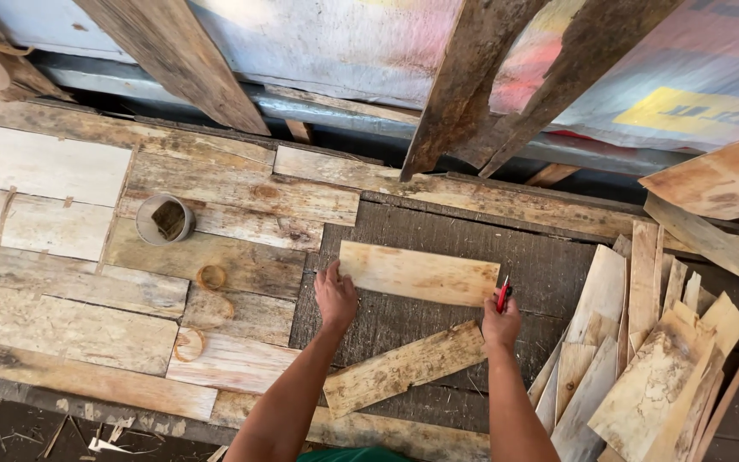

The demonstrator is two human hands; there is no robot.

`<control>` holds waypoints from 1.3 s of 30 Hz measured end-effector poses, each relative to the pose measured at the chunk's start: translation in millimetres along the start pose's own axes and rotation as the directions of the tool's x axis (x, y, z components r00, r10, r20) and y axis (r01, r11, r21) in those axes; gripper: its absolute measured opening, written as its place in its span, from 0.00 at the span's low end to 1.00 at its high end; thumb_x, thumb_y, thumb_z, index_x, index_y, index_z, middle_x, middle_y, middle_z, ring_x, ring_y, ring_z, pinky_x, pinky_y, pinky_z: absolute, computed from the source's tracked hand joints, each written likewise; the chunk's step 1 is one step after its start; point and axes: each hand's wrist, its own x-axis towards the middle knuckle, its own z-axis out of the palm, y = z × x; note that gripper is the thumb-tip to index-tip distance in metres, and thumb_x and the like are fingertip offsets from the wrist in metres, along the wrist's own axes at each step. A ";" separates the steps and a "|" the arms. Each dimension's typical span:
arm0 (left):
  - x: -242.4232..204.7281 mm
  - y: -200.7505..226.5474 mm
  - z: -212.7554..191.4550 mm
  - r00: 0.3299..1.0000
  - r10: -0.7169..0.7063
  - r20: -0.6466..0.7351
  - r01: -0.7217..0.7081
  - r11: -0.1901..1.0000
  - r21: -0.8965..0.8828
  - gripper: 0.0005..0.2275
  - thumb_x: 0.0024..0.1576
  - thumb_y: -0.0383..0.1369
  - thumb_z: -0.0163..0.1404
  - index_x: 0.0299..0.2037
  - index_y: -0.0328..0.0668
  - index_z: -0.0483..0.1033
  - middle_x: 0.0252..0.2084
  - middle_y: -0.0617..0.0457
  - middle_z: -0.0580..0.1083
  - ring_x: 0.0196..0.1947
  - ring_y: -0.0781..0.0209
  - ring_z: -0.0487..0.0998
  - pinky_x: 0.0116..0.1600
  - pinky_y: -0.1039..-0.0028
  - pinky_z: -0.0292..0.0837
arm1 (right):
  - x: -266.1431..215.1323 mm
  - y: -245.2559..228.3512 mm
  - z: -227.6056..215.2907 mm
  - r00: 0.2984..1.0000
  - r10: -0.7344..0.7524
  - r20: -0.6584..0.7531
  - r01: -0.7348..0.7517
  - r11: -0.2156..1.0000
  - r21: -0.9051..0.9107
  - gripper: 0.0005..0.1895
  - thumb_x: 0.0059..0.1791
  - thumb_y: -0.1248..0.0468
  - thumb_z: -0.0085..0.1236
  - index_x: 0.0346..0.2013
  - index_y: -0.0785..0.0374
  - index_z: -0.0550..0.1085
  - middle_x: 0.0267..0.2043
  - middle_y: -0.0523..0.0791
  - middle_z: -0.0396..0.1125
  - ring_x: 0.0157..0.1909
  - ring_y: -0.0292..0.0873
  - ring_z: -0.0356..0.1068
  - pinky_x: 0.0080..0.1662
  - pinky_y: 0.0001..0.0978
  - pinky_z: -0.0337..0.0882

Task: Fitting and trimming thin wood planks for floor or wall cladding using a utility knife.

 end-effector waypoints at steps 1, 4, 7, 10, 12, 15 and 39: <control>4.1 11.3 -1.3 1.000 -0.002 0.003 0.002 1.000 0.001 0.21 0.62 0.34 0.46 0.66 0.44 0.67 0.58 0.44 0.67 0.57 0.47 0.68 0.62 0.50 0.64 | 6.1 -0.7 0.7 1.000 0.003 -0.001 -0.003 1.000 -0.002 0.18 0.52 0.66 0.60 0.57 0.63 0.75 0.49 0.45 0.73 0.47 0.41 0.72 0.48 0.34 0.72; 23.1 43.8 -3.0 0.999 0.044 0.020 -0.045 0.997 0.059 0.22 0.61 0.34 0.48 0.67 0.46 0.66 0.61 0.45 0.65 0.60 0.48 0.65 0.62 0.48 0.62 | 28.3 -10.8 7.1 0.999 0.051 0.001 -0.051 0.991 0.127 0.20 0.53 0.65 0.59 0.60 0.61 0.71 0.53 0.43 0.69 0.51 0.39 0.70 0.48 0.37 0.73; 44.3 64.7 4.6 0.997 0.077 0.025 -0.078 0.994 0.077 0.23 0.61 0.35 0.50 0.68 0.47 0.66 0.61 0.47 0.66 0.62 0.48 0.64 0.63 0.48 0.62 | 56.3 -10.5 14.2 0.997 0.063 -0.036 -0.061 0.996 0.059 0.21 0.52 0.65 0.60 0.61 0.60 0.71 0.54 0.42 0.69 0.53 0.38 0.70 0.50 0.36 0.72; 62.6 87.9 3.7 0.995 0.083 0.057 -0.090 0.985 0.145 0.26 0.60 0.34 0.51 0.71 0.49 0.63 0.60 0.48 0.67 0.61 0.49 0.65 0.66 0.49 0.60 | 86.3 0.3 24.7 1.000 0.012 -0.022 -0.009 0.990 0.142 0.21 0.52 0.66 0.61 0.60 0.62 0.72 0.52 0.44 0.71 0.51 0.40 0.70 0.50 0.36 0.71; 65.5 110.7 -8.2 0.993 0.060 0.103 -0.076 0.984 0.160 0.34 0.54 0.33 0.58 0.73 0.47 0.58 0.61 0.48 0.65 0.62 0.49 0.63 0.64 0.48 0.59 | 90.0 -17.6 29.1 0.999 0.013 -0.050 -0.010 0.998 0.067 0.21 0.51 0.66 0.62 0.59 0.63 0.73 0.48 0.44 0.71 0.47 0.40 0.71 0.46 0.36 0.71; 70.3 114.4 -5.4 0.989 0.081 0.122 -0.102 0.979 0.177 0.33 0.53 0.32 0.61 0.70 0.50 0.62 0.64 0.50 0.64 0.64 0.50 0.62 0.66 0.49 0.58 | 107.3 -15.5 36.3 0.997 -0.006 -0.073 0.009 0.999 0.040 0.20 0.51 0.66 0.65 0.57 0.65 0.73 0.44 0.44 0.72 0.43 0.39 0.70 0.44 0.34 0.69; 45.9 58.2 29.6 0.901 0.372 0.221 -0.433 0.799 0.418 0.24 0.65 0.38 0.40 0.73 0.52 0.57 0.78 0.48 0.50 0.71 0.47 0.54 0.71 0.51 0.50 | 107.9 -28.8 48.6 0.984 -0.066 -0.163 0.087 0.988 0.125 0.19 0.51 0.68 0.61 0.57 0.64 0.74 0.50 0.42 0.71 0.48 0.37 0.72 0.50 0.32 0.71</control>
